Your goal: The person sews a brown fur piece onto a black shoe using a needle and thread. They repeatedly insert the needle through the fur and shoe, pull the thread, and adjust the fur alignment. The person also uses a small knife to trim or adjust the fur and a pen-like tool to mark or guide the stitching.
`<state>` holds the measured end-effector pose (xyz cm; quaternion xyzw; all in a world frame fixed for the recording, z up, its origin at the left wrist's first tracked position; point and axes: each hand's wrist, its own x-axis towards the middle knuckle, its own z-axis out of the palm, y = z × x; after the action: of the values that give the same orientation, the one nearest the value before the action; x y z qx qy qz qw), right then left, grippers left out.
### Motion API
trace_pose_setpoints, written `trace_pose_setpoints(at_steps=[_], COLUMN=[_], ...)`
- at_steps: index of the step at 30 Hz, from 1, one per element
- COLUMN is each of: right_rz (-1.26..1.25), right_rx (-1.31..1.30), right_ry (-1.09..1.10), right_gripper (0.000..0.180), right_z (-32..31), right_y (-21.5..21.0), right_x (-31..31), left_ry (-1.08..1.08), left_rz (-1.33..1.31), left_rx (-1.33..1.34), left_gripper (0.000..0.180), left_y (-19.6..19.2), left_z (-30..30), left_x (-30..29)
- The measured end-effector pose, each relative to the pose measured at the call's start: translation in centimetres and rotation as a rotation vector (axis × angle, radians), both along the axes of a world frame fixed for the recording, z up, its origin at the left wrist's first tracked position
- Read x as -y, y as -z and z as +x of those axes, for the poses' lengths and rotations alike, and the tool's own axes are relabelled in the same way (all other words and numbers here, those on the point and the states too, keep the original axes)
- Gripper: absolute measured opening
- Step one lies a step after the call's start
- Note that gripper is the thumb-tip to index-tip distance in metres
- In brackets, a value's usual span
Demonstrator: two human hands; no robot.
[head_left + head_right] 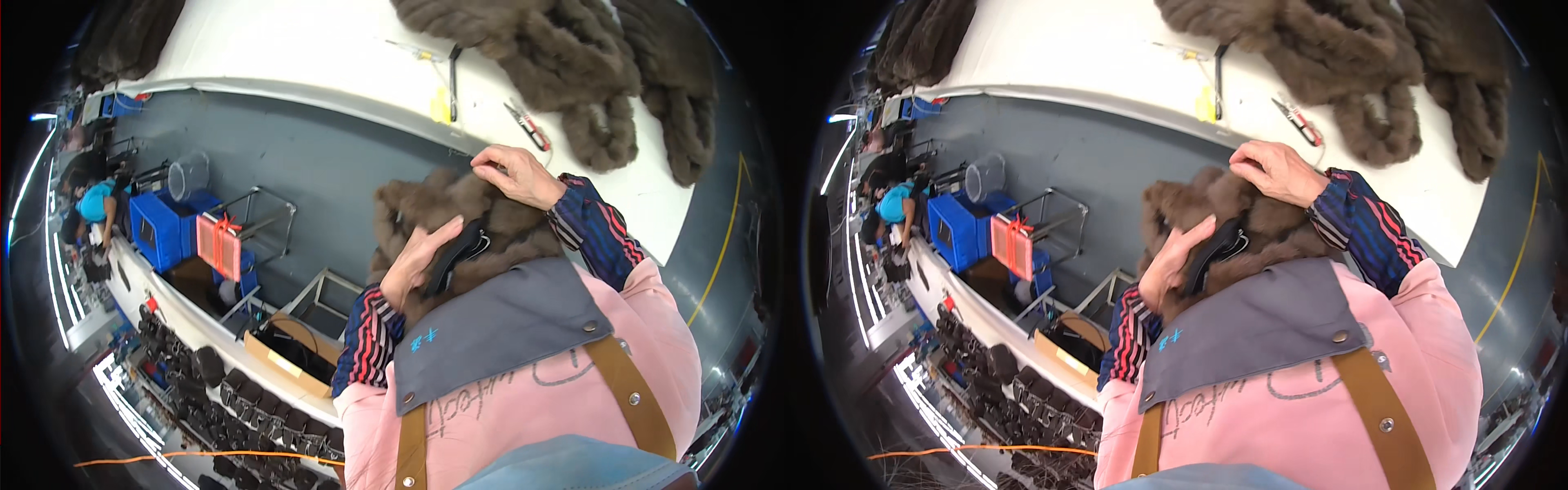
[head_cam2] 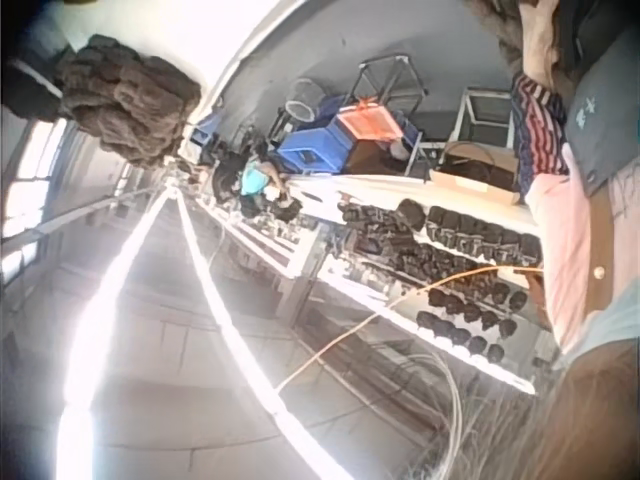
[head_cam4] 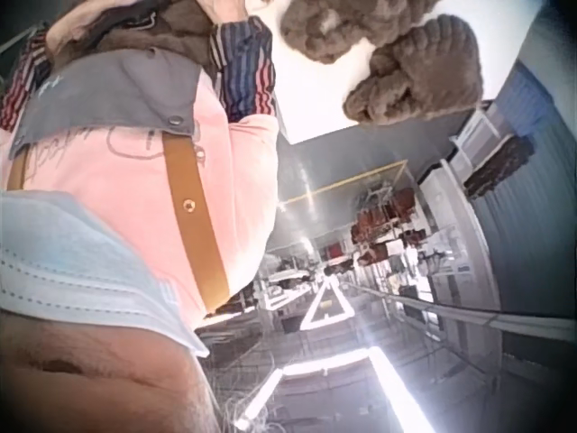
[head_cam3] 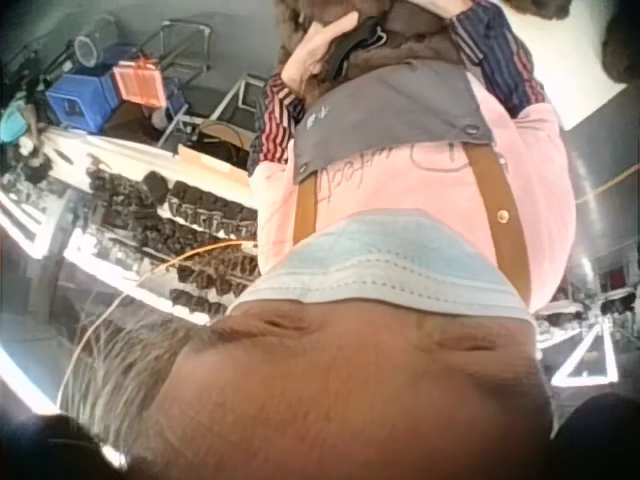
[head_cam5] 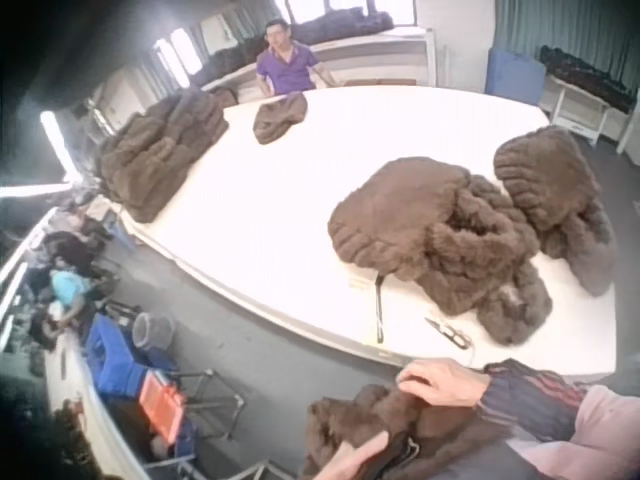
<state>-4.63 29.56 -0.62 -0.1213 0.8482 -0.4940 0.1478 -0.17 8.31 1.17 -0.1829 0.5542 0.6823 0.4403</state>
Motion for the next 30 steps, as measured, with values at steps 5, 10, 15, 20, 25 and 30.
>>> trace_pose_setpoints(at_steps=[5, 10, 15, 20, 25, 30], right_rz=[0.24, 0.302, 0.608, 0.693, 0.802, 0.867], right_rx=[-0.253, -0.416, -0.453, -0.667, -0.974, -0.972], right_ry=[0.114, 0.03, -0.197, -0.362, -0.5, -0.62], right_gripper=[0.017, 0.018, 0.012, 0.017, 0.013, 0.005], right_z=[-6.9, -12.9, -14.9, -14.1, -13.9, -15.1], right_y=[1.7, 4.3, 7.2, 7.7, 8.4, 7.1], right_x=[-3.5, -1.7, -1.2, -0.8, -1.0, -0.5], left_ry=[0.042, -0.069, -0.199, -0.245, -0.264, -0.279], left_rz=[-0.124, -0.263, -0.196, -0.196, -0.201, -0.083], left_rx=[0.109, 0.058, -0.004, 0.025, 0.034, -0.033], left_gripper=[0.032, 0.026, 0.04, 0.047, 0.045, 0.04], left_y=[0.4, 0.0, 1.9, 1.4, -0.5, 2.1], left_z=[-0.5, 0.2, 2.2, 2.7, 2.9, 2.2], left_x=[-0.1, 0.3, 1.0, 1.4, 0.8, 1.1])
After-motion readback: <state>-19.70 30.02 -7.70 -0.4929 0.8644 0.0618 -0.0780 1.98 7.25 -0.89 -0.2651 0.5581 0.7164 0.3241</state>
